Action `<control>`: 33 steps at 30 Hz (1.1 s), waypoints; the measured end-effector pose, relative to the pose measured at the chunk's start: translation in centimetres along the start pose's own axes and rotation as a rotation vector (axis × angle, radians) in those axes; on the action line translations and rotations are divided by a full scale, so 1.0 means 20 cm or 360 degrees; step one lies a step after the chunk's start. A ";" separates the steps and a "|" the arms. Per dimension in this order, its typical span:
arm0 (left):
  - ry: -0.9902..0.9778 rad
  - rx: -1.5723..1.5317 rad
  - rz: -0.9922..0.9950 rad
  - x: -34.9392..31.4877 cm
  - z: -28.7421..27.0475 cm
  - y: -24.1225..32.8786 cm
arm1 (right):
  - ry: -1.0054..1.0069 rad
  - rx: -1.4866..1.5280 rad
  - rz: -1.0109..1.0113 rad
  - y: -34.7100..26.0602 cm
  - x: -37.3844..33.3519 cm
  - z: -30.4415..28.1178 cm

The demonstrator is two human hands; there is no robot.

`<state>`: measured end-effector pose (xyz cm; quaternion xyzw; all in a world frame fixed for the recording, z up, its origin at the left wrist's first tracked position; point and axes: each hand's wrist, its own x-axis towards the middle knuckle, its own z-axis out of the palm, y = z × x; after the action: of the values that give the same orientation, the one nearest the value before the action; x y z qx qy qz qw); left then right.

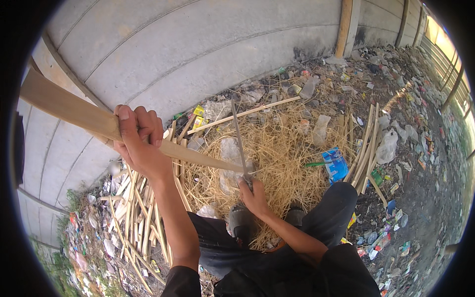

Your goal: The person sits on the ground and uses a green utility knife to shave the surface of a long bamboo strip. They then switch to a machete to split the bamboo strip lengthwise into thinner pieces.

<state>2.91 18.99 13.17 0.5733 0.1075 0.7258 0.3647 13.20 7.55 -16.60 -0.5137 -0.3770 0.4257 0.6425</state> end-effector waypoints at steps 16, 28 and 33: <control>0.0138 0.0242 0.0055 0.07 0.05 -0.07 | -0.0129 0.0157 0.0205 0.17 -0.04 0.00; 0.0280 0.0513 0.0087 0.13 0.01 -0.12 | -0.0019 -0.0472 0.0736 0.28 -0.08 -0.11; 0.0342 0.0667 0.0099 0.21 -0.01 -0.18 | -0.0099 -0.0130 0.0792 0.32 -0.08 -0.22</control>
<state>3.80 24.37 14.13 0.5590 0.2763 0.7554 0.2015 15.62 5.27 -23.86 -0.6030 -0.2754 0.5706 0.4847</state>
